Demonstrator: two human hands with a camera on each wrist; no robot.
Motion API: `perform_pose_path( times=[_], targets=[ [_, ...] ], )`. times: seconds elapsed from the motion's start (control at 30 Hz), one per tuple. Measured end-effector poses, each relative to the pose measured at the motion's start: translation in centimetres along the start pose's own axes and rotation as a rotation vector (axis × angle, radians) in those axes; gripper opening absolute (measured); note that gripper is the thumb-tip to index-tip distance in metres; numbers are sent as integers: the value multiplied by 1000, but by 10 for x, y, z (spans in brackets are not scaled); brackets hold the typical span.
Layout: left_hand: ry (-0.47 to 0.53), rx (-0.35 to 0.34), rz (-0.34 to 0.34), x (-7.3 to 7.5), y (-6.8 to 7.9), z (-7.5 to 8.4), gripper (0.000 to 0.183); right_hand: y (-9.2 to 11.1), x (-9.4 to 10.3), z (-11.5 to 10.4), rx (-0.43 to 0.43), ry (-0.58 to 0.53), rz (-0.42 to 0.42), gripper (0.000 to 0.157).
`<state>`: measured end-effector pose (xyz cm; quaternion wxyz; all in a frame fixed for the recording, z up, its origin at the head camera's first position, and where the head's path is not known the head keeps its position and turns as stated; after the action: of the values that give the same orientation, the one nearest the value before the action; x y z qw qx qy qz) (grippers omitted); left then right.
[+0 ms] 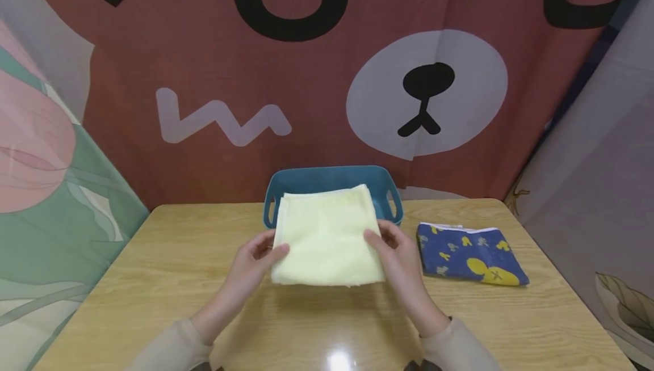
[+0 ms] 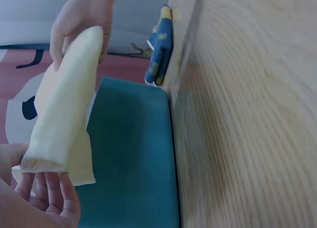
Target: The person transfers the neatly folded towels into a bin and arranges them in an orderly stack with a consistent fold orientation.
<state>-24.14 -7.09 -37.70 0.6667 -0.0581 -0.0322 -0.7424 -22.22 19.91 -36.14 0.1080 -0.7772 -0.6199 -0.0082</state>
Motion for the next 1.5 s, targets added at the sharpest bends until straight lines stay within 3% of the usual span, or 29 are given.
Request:
perform_pose_path(
  times=[0.17,0.33,0.73,1.13,1.5],
  targets=[
    [-8,-26,11,0,-5,2,30,-5,-2,0,4,-4,13,42],
    [2,-5,26,1,-10,2,31,-9,-4,3,-18,-25,22,42],
    [-88,-24,79,7,-25,4,33,-21,-10,1,-10,-53,45,41],
    [-192,-53,66,2,-35,10,35,-34,-8,1,-7,-36,94,39],
    [-221,-61,76,3,-46,13,35,-44,-11,3,33,-38,100,36]
  ],
)
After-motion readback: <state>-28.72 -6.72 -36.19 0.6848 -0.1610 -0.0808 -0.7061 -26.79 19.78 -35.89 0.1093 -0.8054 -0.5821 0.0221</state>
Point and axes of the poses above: each hand's wrist, its own y-axis away from the middle knuckle, its own x-axis out of the back of the hand, z = x × y, the point moved 6 cm from there along -y, towards the middle knuckle, and after that the axes turned 5 degrees about x, right-handed, at the moved point
